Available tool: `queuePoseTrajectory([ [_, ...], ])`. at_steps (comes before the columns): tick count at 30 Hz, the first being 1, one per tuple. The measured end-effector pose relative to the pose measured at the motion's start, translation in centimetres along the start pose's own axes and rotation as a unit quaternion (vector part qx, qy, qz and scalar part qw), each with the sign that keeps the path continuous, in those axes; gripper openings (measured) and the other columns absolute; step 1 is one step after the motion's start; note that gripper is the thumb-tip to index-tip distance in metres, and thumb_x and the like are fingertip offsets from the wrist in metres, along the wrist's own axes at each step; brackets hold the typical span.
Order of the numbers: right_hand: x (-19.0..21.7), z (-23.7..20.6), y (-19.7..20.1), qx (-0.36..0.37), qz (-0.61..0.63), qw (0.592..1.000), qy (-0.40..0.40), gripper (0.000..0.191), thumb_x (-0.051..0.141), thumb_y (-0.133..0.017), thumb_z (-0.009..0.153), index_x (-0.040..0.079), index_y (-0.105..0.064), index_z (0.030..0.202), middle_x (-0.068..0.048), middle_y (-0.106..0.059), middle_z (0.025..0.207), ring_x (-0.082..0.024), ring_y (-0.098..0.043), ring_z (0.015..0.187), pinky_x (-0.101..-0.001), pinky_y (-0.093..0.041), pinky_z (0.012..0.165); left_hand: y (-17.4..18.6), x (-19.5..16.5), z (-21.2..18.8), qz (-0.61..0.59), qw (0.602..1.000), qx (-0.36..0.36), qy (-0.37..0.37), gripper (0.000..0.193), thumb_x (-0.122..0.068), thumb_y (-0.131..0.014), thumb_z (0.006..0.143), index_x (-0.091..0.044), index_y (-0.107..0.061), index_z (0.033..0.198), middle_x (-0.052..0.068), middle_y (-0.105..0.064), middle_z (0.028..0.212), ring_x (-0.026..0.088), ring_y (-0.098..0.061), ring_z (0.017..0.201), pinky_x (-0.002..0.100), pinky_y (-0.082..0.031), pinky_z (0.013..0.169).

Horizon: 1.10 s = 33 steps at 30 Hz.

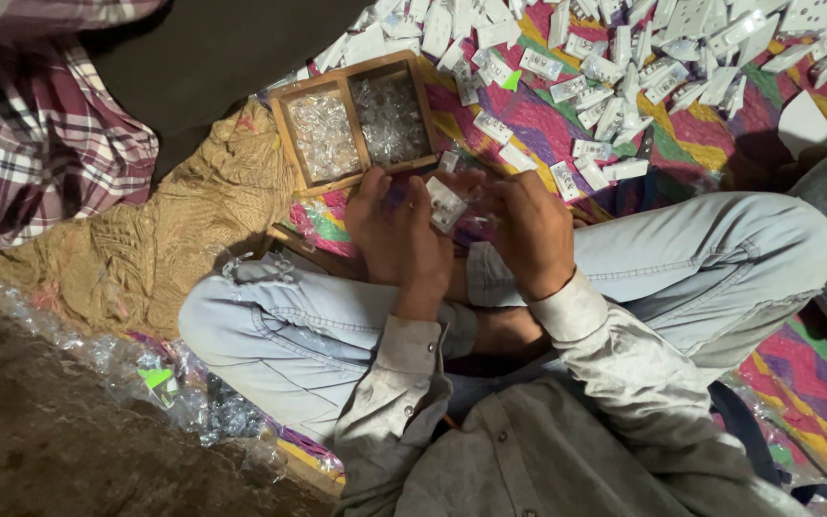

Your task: The person sits cross-legged on a mat and repeatedly picks small white rectangular components from a pile. Using a yellow-handled screwdriver, they insert small metallic pieces into the components and place the finished units into a wooden box. The person continues this repetitive assembly process throughout the clip.

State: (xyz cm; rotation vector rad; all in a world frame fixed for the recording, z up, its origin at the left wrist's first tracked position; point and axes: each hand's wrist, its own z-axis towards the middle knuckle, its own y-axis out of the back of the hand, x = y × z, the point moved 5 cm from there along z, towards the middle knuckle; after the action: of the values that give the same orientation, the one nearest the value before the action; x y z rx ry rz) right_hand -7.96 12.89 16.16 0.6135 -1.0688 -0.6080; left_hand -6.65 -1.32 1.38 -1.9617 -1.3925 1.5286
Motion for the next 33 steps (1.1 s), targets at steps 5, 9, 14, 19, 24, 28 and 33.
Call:
queuePoseTrajectory([
  [5,-0.6,-0.3,-0.9,0.09,0.117,0.988,-0.033,0.03,-0.01,-0.062,0.079,0.002,-0.065,0.106,-0.015,-0.063,0.095,-0.037,-0.067,0.091,-0.0419,-0.054,0.074,-0.5,0.2,0.0,-0.064,0.992,0.033,0.099,0.016,-0.02,-0.055,0.101,-0.017,-0.053,0.117,0.012,-0.067,0.105,0.032,-0.071,0.092,0.046,-0.059,0.088],
  [9,-1.1,-0.4,-1.7,0.147,0.134,0.979,-0.046,0.015,-0.005,-0.068,0.085,0.004,-0.066,0.097,-0.015,-0.067,0.093,-0.037,-0.067,0.091,-0.0426,-0.052,0.075,1.0,1.9,0.5,-0.147,0.969,0.016,0.197,0.028,-0.029,-0.054,0.108,-0.003,-0.062,0.105,0.011,-0.068,0.096,0.028,-0.07,0.093,0.042,-0.056,0.091],
  [14,-2.3,-0.9,-2.0,0.208,0.187,0.956,-0.086,0.013,-0.002,-0.069,0.085,0.005,-0.068,0.096,-0.013,-0.071,0.092,-0.032,-0.071,0.088,-0.0384,-0.053,0.074,1.0,2.3,0.5,-0.168,0.967,0.019,0.193,0.027,-0.033,-0.056,0.108,-0.007,-0.061,0.103,0.006,-0.065,0.089,0.026,-0.067,0.085,0.041,-0.054,0.081],
  [19,-2.1,-3.0,-2.8,0.306,0.222,0.919,-0.107,0.018,-0.006,-0.065,0.079,0.003,-0.067,0.094,-0.013,-0.068,0.085,-0.029,-0.069,0.079,-0.0361,-0.052,0.071,-2.0,-3.6,0.9,-0.33,0.922,0.162,0.124,0.026,-0.03,-0.056,0.117,-0.007,-0.054,0.106,0.002,-0.053,0.086,0.019,-0.056,0.085,0.035,-0.048,0.088],
  [24,-2.0,-1.7,-1.6,0.2,0.156,0.964,-0.084,0.014,-0.001,-0.072,0.086,0.005,-0.068,0.098,-0.012,-0.066,0.09,-0.029,-0.067,0.081,-0.0354,-0.052,0.072,-3.3,-6.6,0.5,-0.236,0.962,0.111,0.08,0.037,-0.041,-0.06,0.105,-0.005,-0.055,0.102,0.006,-0.053,0.087,0.022,-0.054,0.088,0.037,-0.047,0.088],
  [28,-2.2,0.7,2.3,0.022,-0.089,0.994,-0.057,0.038,0.01,-0.085,0.079,0.0,-0.071,0.113,-0.02,-0.064,0.098,-0.034,-0.064,0.082,-0.0386,-0.05,0.068,-4.7,-7.0,-0.4,-0.204,0.969,0.117,0.082,0.036,-0.039,-0.061,0.1,-0.003,-0.057,0.102,0.01,-0.059,0.093,0.026,-0.06,0.093,0.042,-0.052,0.089],
  [33,-1.4,1.4,3.3,-0.008,0.028,0.993,-0.111,0.042,0.012,-0.091,0.086,0.004,-0.069,0.121,-0.013,-0.063,0.093,-0.025,-0.061,0.081,-0.0357,-0.049,0.074,-6.1,-7.4,-1.5,-0.156,0.979,0.115,0.068,0.017,-0.017,-0.062,0.104,-0.003,-0.055,0.1,0.011,-0.063,0.099,0.025,-0.064,0.098,0.051,-0.055,0.1],
])
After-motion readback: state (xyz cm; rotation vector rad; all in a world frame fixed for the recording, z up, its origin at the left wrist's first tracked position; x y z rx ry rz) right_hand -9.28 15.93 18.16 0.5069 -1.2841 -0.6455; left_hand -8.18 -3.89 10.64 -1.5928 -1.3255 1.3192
